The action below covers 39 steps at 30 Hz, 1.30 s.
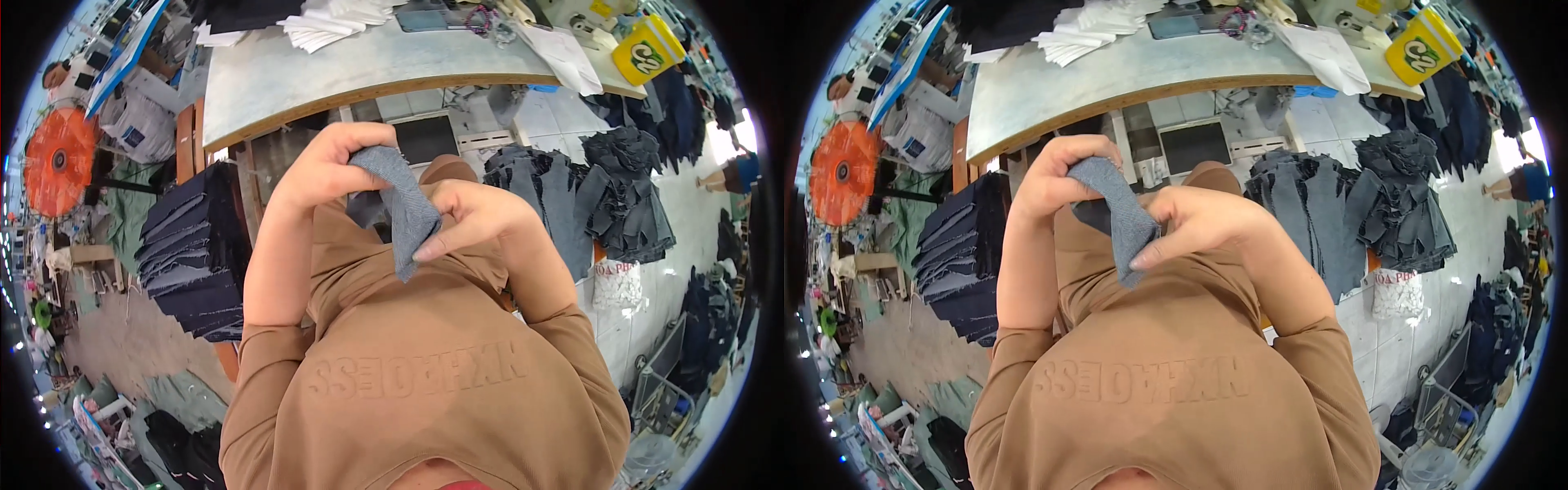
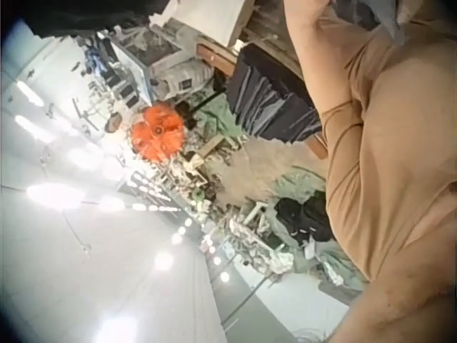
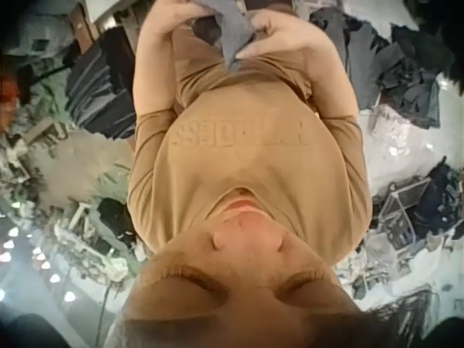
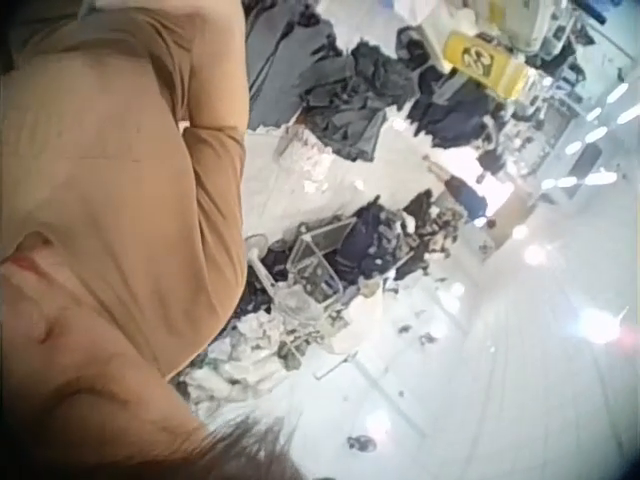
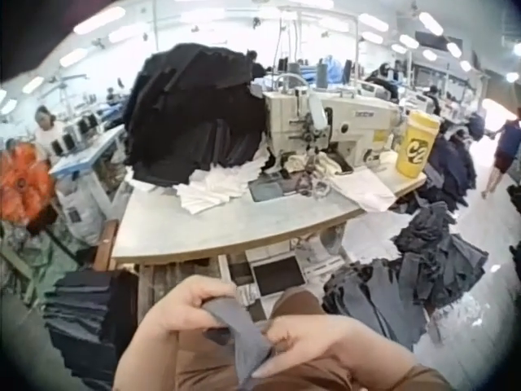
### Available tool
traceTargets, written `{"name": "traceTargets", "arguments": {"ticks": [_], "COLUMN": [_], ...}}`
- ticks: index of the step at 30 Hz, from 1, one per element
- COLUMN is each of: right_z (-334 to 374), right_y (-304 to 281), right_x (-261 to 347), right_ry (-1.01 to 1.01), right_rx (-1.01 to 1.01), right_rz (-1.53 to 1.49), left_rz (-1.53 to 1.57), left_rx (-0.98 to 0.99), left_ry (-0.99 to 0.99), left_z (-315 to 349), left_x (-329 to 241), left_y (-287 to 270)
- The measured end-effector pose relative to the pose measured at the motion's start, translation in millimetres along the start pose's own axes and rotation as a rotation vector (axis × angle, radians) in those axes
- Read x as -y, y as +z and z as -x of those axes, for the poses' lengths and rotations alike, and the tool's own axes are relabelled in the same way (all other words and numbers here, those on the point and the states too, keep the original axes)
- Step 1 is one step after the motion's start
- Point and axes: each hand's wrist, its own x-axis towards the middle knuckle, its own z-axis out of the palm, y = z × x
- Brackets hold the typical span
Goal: Inspecting and stacking fabric pieces at a workstation in a garment factory.
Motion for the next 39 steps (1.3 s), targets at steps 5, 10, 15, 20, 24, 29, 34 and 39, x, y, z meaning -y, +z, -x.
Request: {"name": "traceTargets", "arguments": {"ticks": [5, 10, 15, 20, 24, 29, 34, 39], "right_z": [-10, -11, -11, -4, -9, -23, -23, -34], "right_y": [4, 13, 13, 2, -6, -35, -36, -31], "right_x": [9, 16, 16, 27, 37, 19, -6, -16], "right_ry": [0.030, -0.063, -0.083, -0.149, -0.412, -0.676, -0.433, -0.469], "right_rx": [0.045, 0.014, -0.004, -0.154, -0.881, -1.277, -1.279, -1.293], "right_rz": [0.185, 0.336, 0.444, 0.664, 1.047, 1.283, 1.165, 1.060], "left_rz": [0.025, -0.063, -0.099, -0.245, -0.505, -0.647, -0.571, -0.744], "left_rx": [0.030, 0.041, -0.001, -0.192, -0.509, -0.481, -0.576, -0.441], "left_ry": [0.028, 0.073, 0.050, 0.060, 0.269, 0.339, 0.358, 0.488], "left_z": [3, 5, 8, 16, 14, 11, 31, 41], "left_x": [-11, -16, -12, 7, 5, 5, 17, 1], "left_y": [-9, -12, -11, -16, 26, 106, 88, 112]}}
